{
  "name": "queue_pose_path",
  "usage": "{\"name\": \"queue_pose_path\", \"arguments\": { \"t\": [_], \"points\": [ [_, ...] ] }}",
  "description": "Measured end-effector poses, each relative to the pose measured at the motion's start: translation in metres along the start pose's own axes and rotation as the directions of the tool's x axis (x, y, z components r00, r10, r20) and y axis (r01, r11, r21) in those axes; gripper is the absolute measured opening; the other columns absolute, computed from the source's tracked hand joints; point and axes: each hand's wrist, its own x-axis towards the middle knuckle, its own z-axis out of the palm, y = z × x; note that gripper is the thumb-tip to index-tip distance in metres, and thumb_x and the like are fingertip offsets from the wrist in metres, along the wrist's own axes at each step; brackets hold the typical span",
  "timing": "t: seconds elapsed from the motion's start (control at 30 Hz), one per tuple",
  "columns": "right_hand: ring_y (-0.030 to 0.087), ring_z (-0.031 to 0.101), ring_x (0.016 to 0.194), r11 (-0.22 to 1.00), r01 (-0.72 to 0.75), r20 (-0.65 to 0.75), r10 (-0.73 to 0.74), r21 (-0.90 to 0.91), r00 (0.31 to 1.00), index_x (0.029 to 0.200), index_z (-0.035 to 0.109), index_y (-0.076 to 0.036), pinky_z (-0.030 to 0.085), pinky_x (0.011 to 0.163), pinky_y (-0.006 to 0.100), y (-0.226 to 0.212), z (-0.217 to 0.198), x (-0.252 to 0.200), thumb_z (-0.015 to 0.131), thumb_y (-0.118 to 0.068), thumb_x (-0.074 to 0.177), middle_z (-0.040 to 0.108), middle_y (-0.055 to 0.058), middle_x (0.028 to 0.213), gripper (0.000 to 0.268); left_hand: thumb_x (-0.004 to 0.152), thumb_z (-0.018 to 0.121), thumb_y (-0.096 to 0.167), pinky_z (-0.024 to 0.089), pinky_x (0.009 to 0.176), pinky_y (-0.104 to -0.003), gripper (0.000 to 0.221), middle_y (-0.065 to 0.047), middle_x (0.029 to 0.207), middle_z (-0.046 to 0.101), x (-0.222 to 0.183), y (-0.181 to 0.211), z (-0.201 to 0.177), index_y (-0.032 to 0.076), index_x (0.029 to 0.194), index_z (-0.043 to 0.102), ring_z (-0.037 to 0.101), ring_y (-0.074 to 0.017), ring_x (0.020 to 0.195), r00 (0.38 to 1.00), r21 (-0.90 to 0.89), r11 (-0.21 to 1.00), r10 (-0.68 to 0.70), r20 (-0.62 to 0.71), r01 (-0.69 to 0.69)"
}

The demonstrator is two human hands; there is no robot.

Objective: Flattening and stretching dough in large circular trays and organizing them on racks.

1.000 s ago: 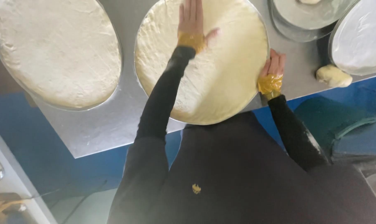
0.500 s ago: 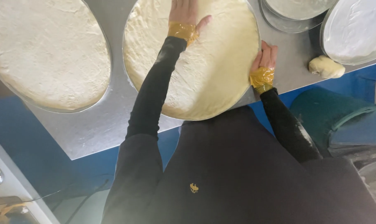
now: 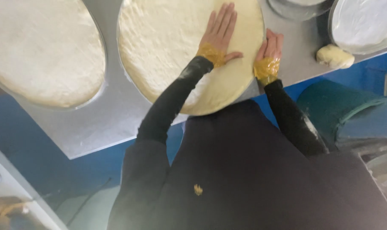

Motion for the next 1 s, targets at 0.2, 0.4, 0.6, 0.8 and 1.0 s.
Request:
{"name": "queue_pose_path", "arguments": {
  "t": [0.2, 0.4, 0.6, 0.8, 1.0],
  "points": [
    [0.043, 0.062, 0.107, 0.998, 0.049, -0.022, -0.048, 0.031, 0.999, 0.13, 0.062, 0.002, 0.052, 0.092, 0.049, 0.019, 0.008, 0.003, 0.054, 0.001, 0.105, 0.06, 0.024, 0.119, 0.027, 0.08, 0.062, 0.084, 0.006, 0.13, -0.058, 0.129, -0.024, 0.17, 0.013, -0.002, 0.03, -0.007, -0.008, 0.159, 0.018, 0.008, -0.0372, 0.159, 0.994, -0.038, 0.997, 0.075, 0.085, -0.072],
    [0.04, 0.067, 0.104, 0.978, 0.096, 0.114, -0.118, 0.186, 0.986, 0.128, 0.067, 0.0, 0.055, 0.092, 0.046, 0.027, -0.019, 0.019, 0.062, -0.002, 0.104, 0.069, 0.02, 0.117, 0.025, 0.092, 0.062, 0.084, 0.008, 0.132, -0.056, 0.124, -0.024, 0.172, 0.015, -0.023, 0.024, 0.01, -0.009, 0.162, 0.019, 0.009, -0.0376, 0.161, 0.981, -0.041, 0.988, 0.145, -0.129, -0.151],
    [0.038, 0.068, 0.103, 0.981, 0.009, 0.197, -0.048, 0.195, 0.979, 0.13, 0.067, 0.0, 0.055, 0.092, 0.044, 0.017, -0.026, 0.019, 0.063, -0.004, 0.104, 0.069, 0.02, 0.116, 0.027, 0.096, 0.055, 0.085, 0.01, 0.134, -0.053, 0.124, -0.027, 0.172, 0.014, -0.054, 0.035, -0.01, -0.012, 0.163, 0.018, 0.009, -0.039, 0.163, 0.992, -0.102, 0.987, 0.125, -0.02, -0.127],
    [0.038, 0.069, 0.108, 0.975, 0.051, 0.176, -0.091, 0.217, 0.98, 0.129, 0.067, 0.001, 0.055, 0.096, 0.044, 0.029, -0.019, 0.014, 0.063, -0.003, 0.102, 0.07, 0.021, 0.12, 0.028, 0.082, 0.056, 0.083, 0.011, 0.126, -0.055, 0.125, -0.026, 0.166, 0.018, -0.069, 0.04, 0.01, -0.011, 0.156, 0.022, 0.012, -0.0379, 0.155, 0.997, 0.012, 1.0, 0.019, 0.072, -0.02],
    [0.039, 0.069, 0.11, 0.972, 0.077, 0.161, -0.114, 0.221, 0.98, 0.13, 0.066, 0.002, 0.055, 0.096, 0.043, 0.033, -0.017, 0.016, 0.062, -0.002, 0.102, 0.07, 0.022, 0.12, 0.029, 0.093, 0.056, 0.078, 0.012, 0.13, -0.053, 0.115, -0.025, 0.169, 0.018, -0.042, 0.043, 0.023, -0.011, 0.158, 0.025, 0.013, -0.0379, 0.159, 0.996, -0.031, 0.996, 0.087, -0.002, -0.087]
  ]
}}
